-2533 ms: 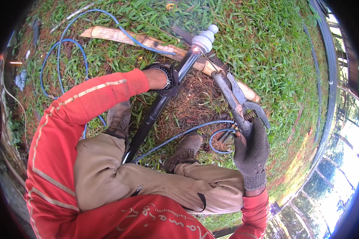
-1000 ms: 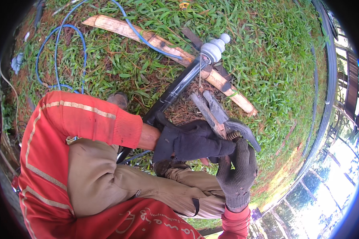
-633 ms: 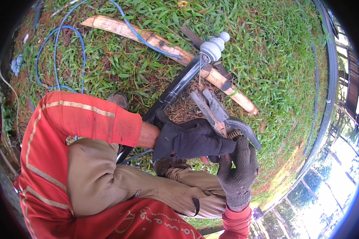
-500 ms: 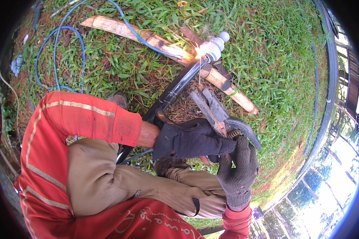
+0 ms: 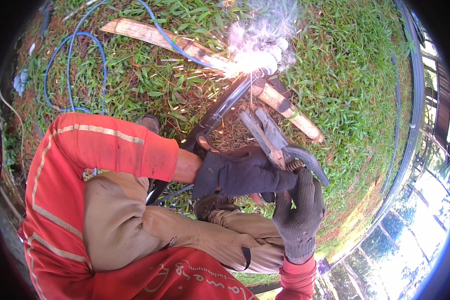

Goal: The person welds metal components together on the grass. By hand, the person aligns a metal post and a decorative piece, then uses a welding torch to join them; later, the person uses a hammer to knock off slag and continues welding curved metal segments.

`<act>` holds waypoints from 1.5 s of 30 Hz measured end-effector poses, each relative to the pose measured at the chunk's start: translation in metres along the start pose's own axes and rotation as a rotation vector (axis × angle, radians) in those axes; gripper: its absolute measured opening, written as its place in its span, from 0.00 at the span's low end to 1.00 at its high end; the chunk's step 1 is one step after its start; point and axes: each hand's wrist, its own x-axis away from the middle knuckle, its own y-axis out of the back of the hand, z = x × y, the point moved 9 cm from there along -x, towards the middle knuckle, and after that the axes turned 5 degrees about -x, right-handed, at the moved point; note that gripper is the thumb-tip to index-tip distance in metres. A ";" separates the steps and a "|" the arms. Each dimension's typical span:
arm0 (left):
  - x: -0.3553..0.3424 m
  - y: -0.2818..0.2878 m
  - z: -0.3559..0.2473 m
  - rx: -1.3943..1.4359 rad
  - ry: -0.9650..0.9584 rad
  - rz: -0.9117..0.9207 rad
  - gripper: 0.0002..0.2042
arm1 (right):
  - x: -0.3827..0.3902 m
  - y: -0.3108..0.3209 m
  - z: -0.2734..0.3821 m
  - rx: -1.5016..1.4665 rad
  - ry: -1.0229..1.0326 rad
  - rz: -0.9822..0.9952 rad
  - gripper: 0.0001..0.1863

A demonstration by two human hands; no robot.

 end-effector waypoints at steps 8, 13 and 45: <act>-0.001 0.004 0.004 -0.032 -0.008 -0.012 0.26 | -0.001 -0.003 -0.006 -0.029 -0.080 0.054 0.25; -0.007 -0.003 0.012 -0.038 -0.045 -0.021 0.24 | 0.007 0.007 -0.008 -0.048 0.035 -0.074 0.27; -0.001 0.004 -0.001 0.011 -0.019 -0.029 0.28 | -0.003 -0.002 -0.004 0.043 0.064 -0.008 0.27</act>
